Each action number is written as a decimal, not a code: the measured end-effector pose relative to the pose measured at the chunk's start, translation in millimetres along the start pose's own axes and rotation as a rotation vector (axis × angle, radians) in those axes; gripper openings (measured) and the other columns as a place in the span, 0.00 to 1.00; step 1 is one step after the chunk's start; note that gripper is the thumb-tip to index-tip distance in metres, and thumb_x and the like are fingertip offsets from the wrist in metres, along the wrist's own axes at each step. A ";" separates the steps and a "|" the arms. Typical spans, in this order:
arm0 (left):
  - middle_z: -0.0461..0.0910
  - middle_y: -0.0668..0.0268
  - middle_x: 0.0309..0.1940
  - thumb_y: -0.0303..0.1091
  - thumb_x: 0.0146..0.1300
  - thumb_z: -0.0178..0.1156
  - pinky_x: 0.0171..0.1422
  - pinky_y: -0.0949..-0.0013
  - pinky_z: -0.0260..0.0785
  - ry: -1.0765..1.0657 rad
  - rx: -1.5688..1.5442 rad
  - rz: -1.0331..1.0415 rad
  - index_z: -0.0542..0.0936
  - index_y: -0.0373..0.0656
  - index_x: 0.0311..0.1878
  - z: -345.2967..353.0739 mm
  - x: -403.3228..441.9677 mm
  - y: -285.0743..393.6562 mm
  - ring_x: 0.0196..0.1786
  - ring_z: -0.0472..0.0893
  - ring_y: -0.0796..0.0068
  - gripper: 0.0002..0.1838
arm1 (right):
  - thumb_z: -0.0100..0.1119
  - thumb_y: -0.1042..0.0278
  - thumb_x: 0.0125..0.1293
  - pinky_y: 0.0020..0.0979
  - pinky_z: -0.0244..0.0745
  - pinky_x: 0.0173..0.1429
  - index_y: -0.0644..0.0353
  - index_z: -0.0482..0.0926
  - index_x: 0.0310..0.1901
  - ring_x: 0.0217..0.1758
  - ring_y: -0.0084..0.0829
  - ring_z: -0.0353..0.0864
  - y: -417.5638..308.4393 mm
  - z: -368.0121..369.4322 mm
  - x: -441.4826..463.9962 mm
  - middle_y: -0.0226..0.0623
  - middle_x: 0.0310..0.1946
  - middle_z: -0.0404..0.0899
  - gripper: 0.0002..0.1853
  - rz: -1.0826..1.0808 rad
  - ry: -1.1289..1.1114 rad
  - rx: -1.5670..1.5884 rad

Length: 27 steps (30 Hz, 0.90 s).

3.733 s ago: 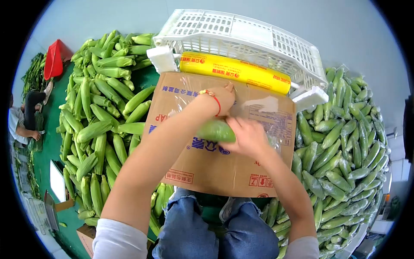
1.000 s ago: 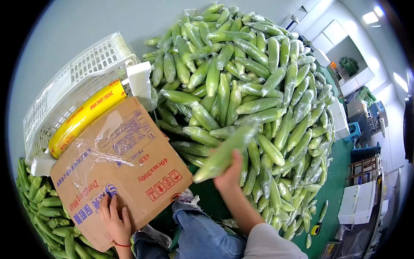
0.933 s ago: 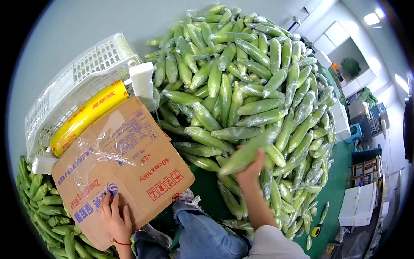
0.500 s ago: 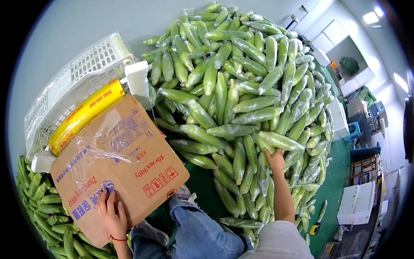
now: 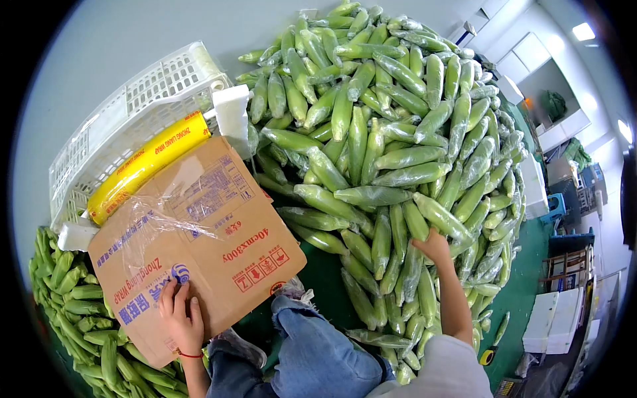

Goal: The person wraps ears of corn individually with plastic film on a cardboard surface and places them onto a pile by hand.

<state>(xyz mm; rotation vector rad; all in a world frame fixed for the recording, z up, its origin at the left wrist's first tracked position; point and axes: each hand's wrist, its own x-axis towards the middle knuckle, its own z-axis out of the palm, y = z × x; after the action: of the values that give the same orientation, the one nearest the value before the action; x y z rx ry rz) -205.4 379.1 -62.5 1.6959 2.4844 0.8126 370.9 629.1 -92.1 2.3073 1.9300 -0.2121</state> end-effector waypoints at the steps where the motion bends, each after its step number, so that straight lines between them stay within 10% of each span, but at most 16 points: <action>1: 0.74 0.54 0.59 0.24 0.57 0.60 0.70 0.53 0.60 0.012 -0.002 -0.002 0.79 0.39 0.52 0.3 -0.6 0.7 0.63 0.71 0.50 0.18 | 0.65 0.32 0.51 0.43 0.77 0.51 0.72 0.78 0.49 0.45 0.55 0.83 -8.0 -4.5 -5.2 0.60 0.41 0.82 0.43 0.015 -0.020 0.055; 6: 0.74 0.53 0.58 0.23 0.58 0.59 0.68 0.53 0.62 0.019 -0.014 0.020 0.79 0.38 0.51 -0.8 0.4 -0.4 0.62 0.72 0.50 0.17 | 0.68 0.35 0.51 0.47 0.73 0.60 0.74 0.77 0.44 0.60 0.61 0.74 -28.1 29.8 -52.8 0.62 0.68 0.59 0.40 0.061 0.005 0.373; 7: 0.74 0.53 0.58 0.23 0.58 0.59 0.68 0.53 0.62 0.019 -0.005 0.024 0.79 0.38 0.51 -1.7 -1.3 -1.8 0.62 0.72 0.50 0.16 | 0.68 0.34 0.51 0.50 0.68 0.66 0.75 0.77 0.47 0.66 0.67 0.64 -30.2 47.1 -63.6 0.57 0.76 0.37 0.42 0.060 -0.033 0.363; 20: 0.75 0.52 0.57 0.23 0.60 0.57 0.67 0.54 0.61 0.029 0.059 0.061 0.78 0.38 0.52 8.5 -0.4 -1.1 0.60 0.72 0.49 0.16 | 0.74 0.38 0.45 0.53 0.62 0.71 0.65 0.84 0.47 0.69 0.70 0.56 -32.1 76.4 -93.8 0.63 0.75 0.39 0.37 0.136 -0.035 0.594; 27: 0.74 0.52 0.57 0.23 0.61 0.55 0.68 0.53 0.60 0.002 0.055 0.004 0.77 0.38 0.53 9.9 -2.0 -1.7 0.61 0.71 0.49 0.16 | 0.76 0.48 0.38 0.55 0.59 0.68 0.66 0.85 0.40 0.68 0.66 0.56 -102.6 59.3 -157.9 0.67 0.73 0.43 0.31 -0.305 0.154 0.417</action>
<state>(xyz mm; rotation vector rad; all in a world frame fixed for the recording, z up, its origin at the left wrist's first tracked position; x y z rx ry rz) -203.0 380.8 -72.3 1.7181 2.5288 0.7532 240.8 483.5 -121.4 2.3015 2.5224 -0.5269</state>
